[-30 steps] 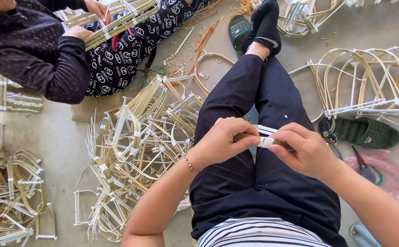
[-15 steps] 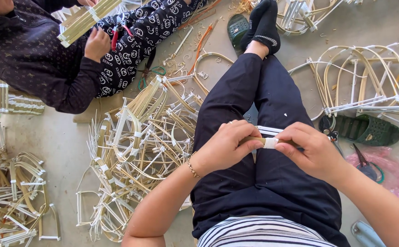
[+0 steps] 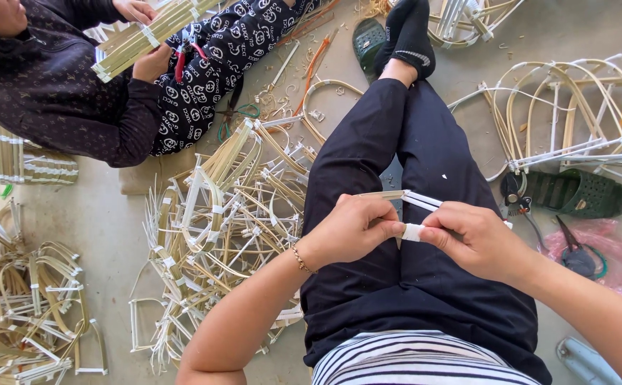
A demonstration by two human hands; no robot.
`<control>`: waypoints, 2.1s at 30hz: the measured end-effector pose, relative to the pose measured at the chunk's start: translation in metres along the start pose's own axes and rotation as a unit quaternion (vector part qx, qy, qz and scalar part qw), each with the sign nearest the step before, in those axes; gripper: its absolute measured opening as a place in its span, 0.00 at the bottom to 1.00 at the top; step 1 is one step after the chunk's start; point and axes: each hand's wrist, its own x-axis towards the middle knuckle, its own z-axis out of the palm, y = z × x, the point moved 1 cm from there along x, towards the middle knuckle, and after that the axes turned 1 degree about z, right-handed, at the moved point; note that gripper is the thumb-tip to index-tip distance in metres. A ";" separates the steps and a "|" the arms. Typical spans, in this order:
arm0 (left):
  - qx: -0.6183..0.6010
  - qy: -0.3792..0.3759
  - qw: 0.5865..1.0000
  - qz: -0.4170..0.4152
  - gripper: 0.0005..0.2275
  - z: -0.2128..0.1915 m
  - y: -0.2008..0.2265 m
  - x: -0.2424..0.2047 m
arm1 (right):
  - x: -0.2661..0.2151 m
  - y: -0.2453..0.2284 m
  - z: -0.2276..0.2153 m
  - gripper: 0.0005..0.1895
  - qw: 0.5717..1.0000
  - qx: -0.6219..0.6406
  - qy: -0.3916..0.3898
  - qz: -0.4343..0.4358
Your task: Assembling and taping small bamboo or wooden frame components for furniture manufacturing.
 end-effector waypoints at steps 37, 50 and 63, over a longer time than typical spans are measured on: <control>-0.133 -0.062 0.988 -0.044 0.08 -0.003 -0.026 -0.016 | 0.004 0.003 0.009 0.13 0.989 0.068 -0.108 0.078; 0.060 -0.024 0.998 -0.025 0.14 0.023 -0.033 -0.034 | 0.000 0.021 0.046 0.19 0.970 0.000 -0.137 0.201; -0.172 0.037 0.981 -0.087 0.12 0.015 -0.045 -0.029 | 0.019 -0.009 -0.029 0.18 1.000 -0.021 -0.007 0.016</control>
